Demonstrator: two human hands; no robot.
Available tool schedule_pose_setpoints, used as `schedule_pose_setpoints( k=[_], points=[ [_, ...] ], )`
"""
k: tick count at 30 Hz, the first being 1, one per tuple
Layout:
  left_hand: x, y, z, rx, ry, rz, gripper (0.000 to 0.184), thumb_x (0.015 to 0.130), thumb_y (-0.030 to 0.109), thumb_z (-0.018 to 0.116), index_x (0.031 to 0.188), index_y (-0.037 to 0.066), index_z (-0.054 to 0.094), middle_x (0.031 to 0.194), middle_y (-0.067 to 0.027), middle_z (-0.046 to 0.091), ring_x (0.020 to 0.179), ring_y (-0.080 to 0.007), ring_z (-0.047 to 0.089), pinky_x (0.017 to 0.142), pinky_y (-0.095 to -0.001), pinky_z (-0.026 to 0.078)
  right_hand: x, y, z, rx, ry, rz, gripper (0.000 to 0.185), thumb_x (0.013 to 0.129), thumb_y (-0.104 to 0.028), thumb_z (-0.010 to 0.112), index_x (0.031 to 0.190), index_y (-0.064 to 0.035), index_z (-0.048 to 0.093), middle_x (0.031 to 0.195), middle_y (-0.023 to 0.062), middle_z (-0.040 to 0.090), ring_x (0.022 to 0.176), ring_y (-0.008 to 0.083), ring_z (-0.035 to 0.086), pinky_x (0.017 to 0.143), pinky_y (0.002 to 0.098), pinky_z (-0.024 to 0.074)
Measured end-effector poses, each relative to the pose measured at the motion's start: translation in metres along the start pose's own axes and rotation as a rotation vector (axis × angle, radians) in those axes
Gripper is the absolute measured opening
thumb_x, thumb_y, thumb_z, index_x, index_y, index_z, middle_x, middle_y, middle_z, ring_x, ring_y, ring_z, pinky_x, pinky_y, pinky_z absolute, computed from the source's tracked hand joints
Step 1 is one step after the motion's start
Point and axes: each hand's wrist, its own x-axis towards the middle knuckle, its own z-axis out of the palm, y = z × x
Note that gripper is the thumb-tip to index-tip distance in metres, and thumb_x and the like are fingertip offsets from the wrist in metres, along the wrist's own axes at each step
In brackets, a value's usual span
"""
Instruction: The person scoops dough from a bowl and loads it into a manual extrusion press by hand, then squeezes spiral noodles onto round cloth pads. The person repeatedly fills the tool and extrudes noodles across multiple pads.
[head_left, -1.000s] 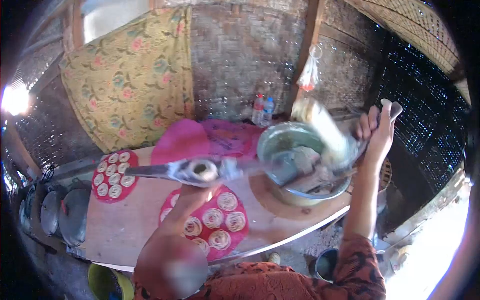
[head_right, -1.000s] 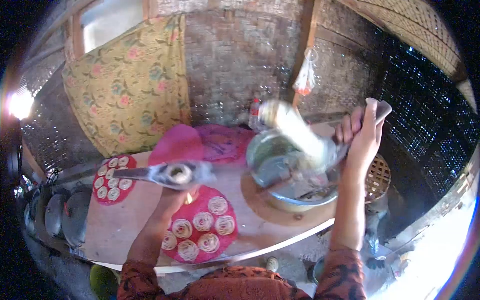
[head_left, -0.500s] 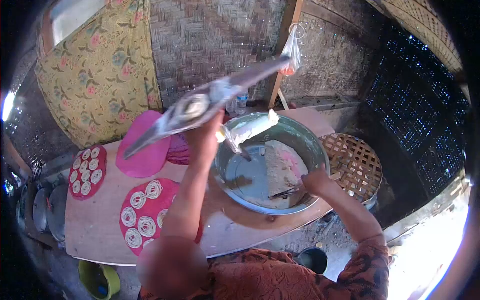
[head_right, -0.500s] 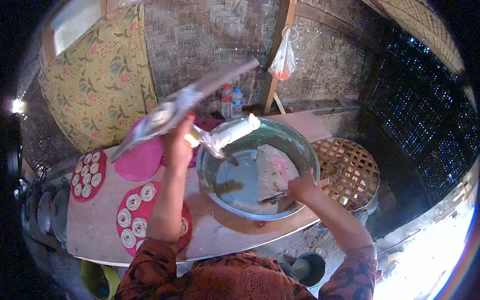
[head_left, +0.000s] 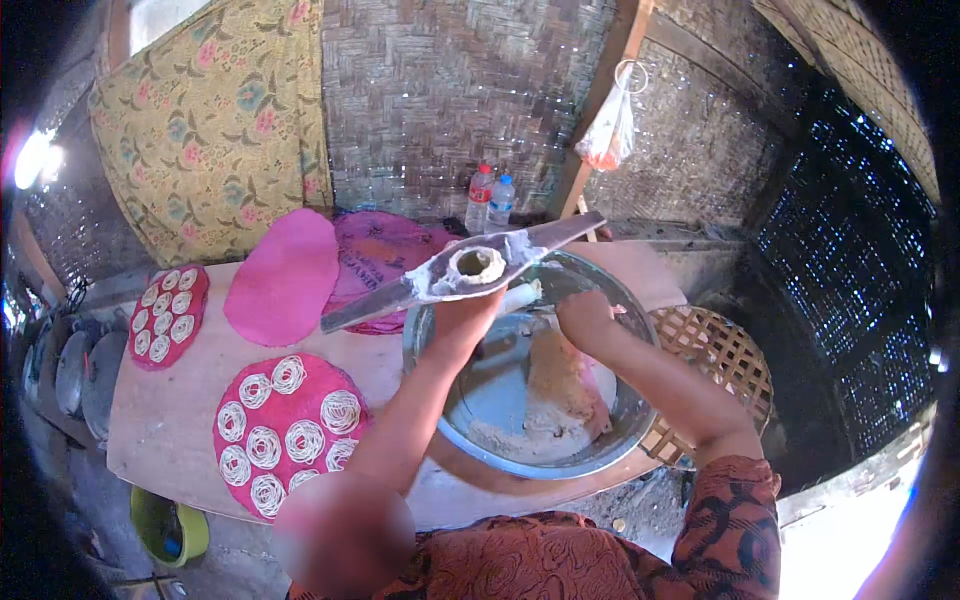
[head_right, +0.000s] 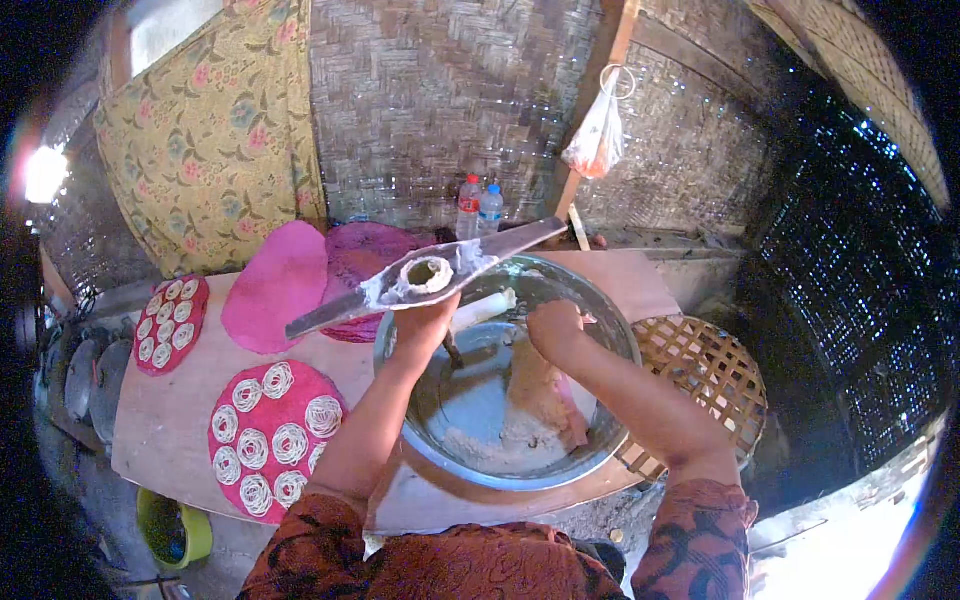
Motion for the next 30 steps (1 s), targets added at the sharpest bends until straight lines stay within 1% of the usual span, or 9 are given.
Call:
schedule_pose_setpoints(
  k=[2, 7, 12, 16, 20, 22, 23, 28, 30],
  points=[
    [-0.007, -0.008, 0.007, 0.108, 0.190, 0.138, 0.033, 0.081, 0.024, 0.057, 0.112, 0.016, 0.058, 0.115, -0.0096, 0.058, 0.111, -0.0309, 0.051, 0.097, -0.0491, 0.035, 0.014, -0.008, 0.014, 0.003, -0.028, -0.002, 0.017, 0.079, -0.015, 0.055, 0.081, -0.0097, 0.070, 0.077, 0.0108, 0.068, 0.071, 0.0265, 0.068, 0.058, 0.0372, 0.0523],
    [-0.014, -0.029, 0.022, 0.025, 0.280, 0.142, 0.032, 0.078, 0.016, 0.060, 0.110, 0.016, 0.061, 0.109, -0.0124, 0.060, 0.104, -0.0338, 0.055, 0.091, -0.0500, 0.039, 0.021, -0.010, 0.024, 0.010, -0.086, -0.108, 0.015, 0.075, -0.016, 0.057, 0.076, -0.0091, 0.070, 0.077, 0.0113, 0.068, 0.073, 0.0275, 0.068, 0.063, 0.0384, 0.0529],
    [-0.018, -0.028, 0.003, 0.249, 0.358, 0.285, 0.033, 0.078, 0.019, 0.061, 0.111, 0.016, 0.061, 0.111, -0.0121, 0.060, 0.105, -0.0336, 0.054, 0.092, -0.0500, 0.039, -0.034, 0.017, -0.071, -0.009, -0.097, -0.215, 0.013, 0.074, -0.015, 0.058, 0.074, -0.0096, 0.070, 0.075, 0.0106, 0.068, 0.071, 0.0259, 0.067, 0.063, 0.0387, 0.0517],
    [-0.021, -0.028, 0.012, 0.228, 0.286, 0.261, 0.035, 0.077, 0.020, 0.062, 0.111, 0.016, 0.061, 0.112, -0.0129, 0.059, 0.107, -0.0338, 0.053, 0.094, -0.0505, 0.038, -0.039, 0.006, -0.077, -0.117, -0.137, -0.273, 0.012, 0.075, -0.016, 0.058, 0.077, -0.0103, 0.069, 0.072, 0.0094, 0.067, 0.067, 0.0258, 0.066, 0.059, 0.0392, 0.0515],
    [-0.022, -0.032, 0.022, -0.497, 0.173, 0.011, 0.034, 0.077, 0.018, 0.062, 0.111, 0.016, 0.061, 0.114, -0.0132, 0.058, 0.111, -0.0341, 0.052, 0.096, -0.0509, 0.036, -0.032, -0.012, 0.015, -0.167, -0.129, -0.283, 0.016, 0.077, -0.015, 0.055, 0.075, -0.0101, 0.070, 0.074, 0.0133, 0.068, 0.068, 0.0249, 0.068, 0.057, 0.0380, 0.0520],
    [-0.022, -0.028, 0.013, 0.038, 0.243, 0.202, 0.036, 0.077, 0.019, 0.061, 0.113, 0.016, 0.060, 0.116, -0.0127, 0.058, 0.111, -0.0345, 0.051, 0.097, -0.0509, 0.036, -0.043, -0.012, 0.011, -0.018, -0.002, -0.375, 0.016, 0.076, -0.014, 0.054, 0.071, -0.0087, 0.069, 0.072, 0.0139, 0.067, 0.065, 0.0252, 0.067, 0.055, 0.0372, 0.0523],
    [-0.026, -0.032, 0.017, 0.092, 0.208, 0.223, 0.037, 0.078, 0.021, 0.060, 0.114, 0.017, 0.059, 0.117, -0.0122, 0.057, 0.111, -0.0347, 0.051, 0.098, -0.0509, 0.035, -0.050, -0.012, 0.002, -0.014, -0.006, -0.379, 0.016, 0.076, -0.014, 0.054, 0.071, -0.0087, 0.069, 0.072, 0.0139, 0.067, 0.065, 0.0252, 0.067, 0.055, 0.0372, 0.0523],
    [-0.020, -0.028, 0.017, 0.064, 0.309, 0.276, 0.034, 0.080, 0.024, 0.058, 0.114, 0.017, 0.059, 0.119, -0.0107, 0.057, 0.112, -0.0338, 0.050, 0.098, -0.0503, 0.035, -0.095, -0.020, -0.020, 0.175, -0.153, -0.406, 0.016, 0.076, -0.011, 0.052, 0.076, -0.0045, 0.067, 0.071, 0.0151, 0.066, 0.066, 0.0284, 0.067, 0.058, 0.0395, 0.0525],
    [-0.018, -0.021, 0.010, -0.166, 0.191, 0.080, 0.034, 0.080, 0.023, 0.057, 0.114, 0.017, 0.059, 0.121, -0.0105, 0.055, 0.113, -0.0338, 0.050, 0.098, -0.0498, 0.035, -0.109, -0.021, -0.029, 0.200, -0.136, -0.403, 0.017, 0.077, -0.012, 0.053, 0.082, -0.0032, 0.066, 0.073, 0.0160, 0.066, 0.067, 0.0290, 0.067, 0.060, 0.0408, 0.0526]
  ],
)
